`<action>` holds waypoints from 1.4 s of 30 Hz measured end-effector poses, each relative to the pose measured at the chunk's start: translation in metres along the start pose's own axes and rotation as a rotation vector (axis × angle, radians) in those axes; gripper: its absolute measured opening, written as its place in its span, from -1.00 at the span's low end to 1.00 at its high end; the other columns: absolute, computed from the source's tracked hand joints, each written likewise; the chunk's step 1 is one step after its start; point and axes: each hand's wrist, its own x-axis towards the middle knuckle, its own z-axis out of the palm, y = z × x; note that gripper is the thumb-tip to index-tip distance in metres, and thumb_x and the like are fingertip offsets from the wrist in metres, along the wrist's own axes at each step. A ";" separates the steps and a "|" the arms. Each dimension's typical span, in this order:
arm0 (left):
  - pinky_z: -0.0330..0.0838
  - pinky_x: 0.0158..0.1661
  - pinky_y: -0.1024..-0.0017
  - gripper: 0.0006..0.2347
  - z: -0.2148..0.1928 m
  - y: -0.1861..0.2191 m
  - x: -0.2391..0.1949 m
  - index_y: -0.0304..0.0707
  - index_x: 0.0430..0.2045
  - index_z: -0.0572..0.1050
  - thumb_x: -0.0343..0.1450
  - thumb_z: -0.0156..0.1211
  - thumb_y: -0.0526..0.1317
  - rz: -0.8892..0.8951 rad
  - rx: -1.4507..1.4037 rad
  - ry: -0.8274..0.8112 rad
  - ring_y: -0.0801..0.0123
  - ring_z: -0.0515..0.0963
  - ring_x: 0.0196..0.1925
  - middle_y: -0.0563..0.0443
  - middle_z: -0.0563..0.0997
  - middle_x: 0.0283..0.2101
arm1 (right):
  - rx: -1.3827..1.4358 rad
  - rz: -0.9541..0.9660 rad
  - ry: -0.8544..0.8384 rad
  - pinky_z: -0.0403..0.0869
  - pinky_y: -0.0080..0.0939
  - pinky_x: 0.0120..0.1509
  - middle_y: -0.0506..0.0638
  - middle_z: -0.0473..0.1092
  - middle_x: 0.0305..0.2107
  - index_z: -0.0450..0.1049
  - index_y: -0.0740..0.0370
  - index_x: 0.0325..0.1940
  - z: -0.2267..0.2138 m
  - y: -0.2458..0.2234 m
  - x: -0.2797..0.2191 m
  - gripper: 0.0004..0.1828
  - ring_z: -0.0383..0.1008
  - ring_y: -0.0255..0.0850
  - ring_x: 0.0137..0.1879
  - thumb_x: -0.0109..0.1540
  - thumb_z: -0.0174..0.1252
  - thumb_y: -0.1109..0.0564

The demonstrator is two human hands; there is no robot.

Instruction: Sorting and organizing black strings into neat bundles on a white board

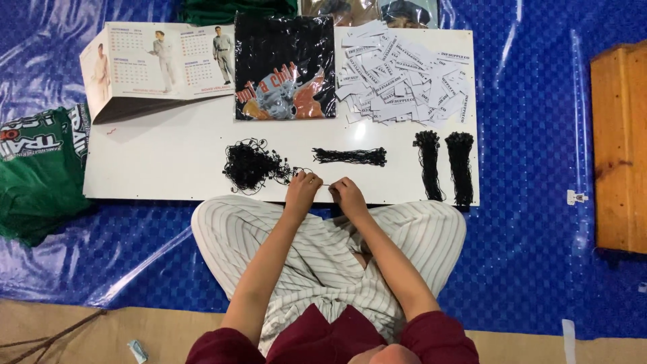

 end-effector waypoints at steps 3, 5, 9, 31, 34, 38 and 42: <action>0.39 -0.30 0.38 -0.92 0.005 0.002 -0.001 0.07 -0.42 0.51 0.46 0.18 -0.08 0.048 0.100 0.013 0.28 0.51 -0.21 0.14 0.57 -0.28 | 0.093 0.049 -0.046 0.57 -0.16 -0.06 -0.06 0.37 -0.25 0.51 0.06 -0.05 -0.020 0.001 -0.006 -0.87 0.52 -0.07 -0.10 0.32 0.15 0.15; 0.39 -0.30 0.38 -0.92 -0.005 0.011 0.002 0.08 -0.42 0.51 0.44 0.19 -0.07 0.050 0.099 0.008 0.28 0.51 -0.19 0.13 0.56 -0.28 | 0.130 0.052 -0.049 0.57 -0.16 -0.06 -0.05 0.38 -0.26 0.51 0.07 -0.06 -0.029 -0.005 -0.007 -0.88 0.53 -0.06 -0.10 0.31 0.18 0.14; 0.38 -0.28 0.39 -0.95 -0.013 0.016 0.000 0.10 -0.41 0.55 0.39 0.28 -0.09 0.070 0.034 -0.023 0.29 0.50 -0.18 0.17 0.57 -0.29 | 0.177 0.026 -0.055 0.58 -0.15 -0.09 -0.03 0.39 -0.31 0.53 0.07 -0.10 -0.034 -0.006 -0.006 -0.88 0.54 -0.03 -0.13 0.28 0.23 0.16; 0.43 -0.22 0.31 -0.91 -0.020 0.005 0.004 0.09 -0.16 0.44 0.50 0.09 -0.14 0.013 -0.077 -0.061 0.25 0.56 -0.14 0.12 0.63 -0.34 | 0.674 0.393 0.364 0.53 -0.20 -0.03 0.06 0.49 -0.33 0.53 0.18 -0.21 -0.094 0.044 -0.008 -0.88 0.49 -0.22 -0.12 0.18 0.24 0.28; 0.43 -0.27 0.32 -0.93 -0.018 -0.007 0.005 0.13 -0.21 0.50 0.50 0.11 -0.09 -0.097 0.001 -0.013 0.28 0.56 -0.16 0.17 0.62 -0.37 | 0.699 0.413 0.429 0.52 -0.23 -0.10 0.00 0.49 -0.36 0.53 0.18 -0.23 -0.105 0.048 -0.011 -0.89 0.47 -0.30 -0.17 0.19 0.23 0.31; 0.43 -0.20 0.33 -0.89 -0.039 -0.007 0.008 0.14 -0.22 0.49 0.52 0.06 -0.02 -0.177 0.021 -0.010 0.28 0.56 -0.13 0.17 0.63 -0.36 | 0.701 0.449 0.432 0.49 -0.23 -0.12 -0.04 0.47 -0.40 0.53 0.16 -0.23 -0.107 0.043 -0.011 -0.88 0.43 -0.35 -0.21 0.18 0.23 0.30; 0.42 -0.18 0.31 -0.80 -0.062 -0.015 0.004 0.21 -0.32 0.52 0.45 0.10 0.15 -0.283 0.080 -0.122 0.30 0.56 -0.21 0.22 0.60 -0.48 | 0.632 0.469 0.313 0.44 -0.18 -0.14 -0.04 0.43 -0.44 0.52 0.15 -0.21 -0.110 0.047 -0.015 -0.89 0.36 -0.32 -0.26 0.19 0.24 0.26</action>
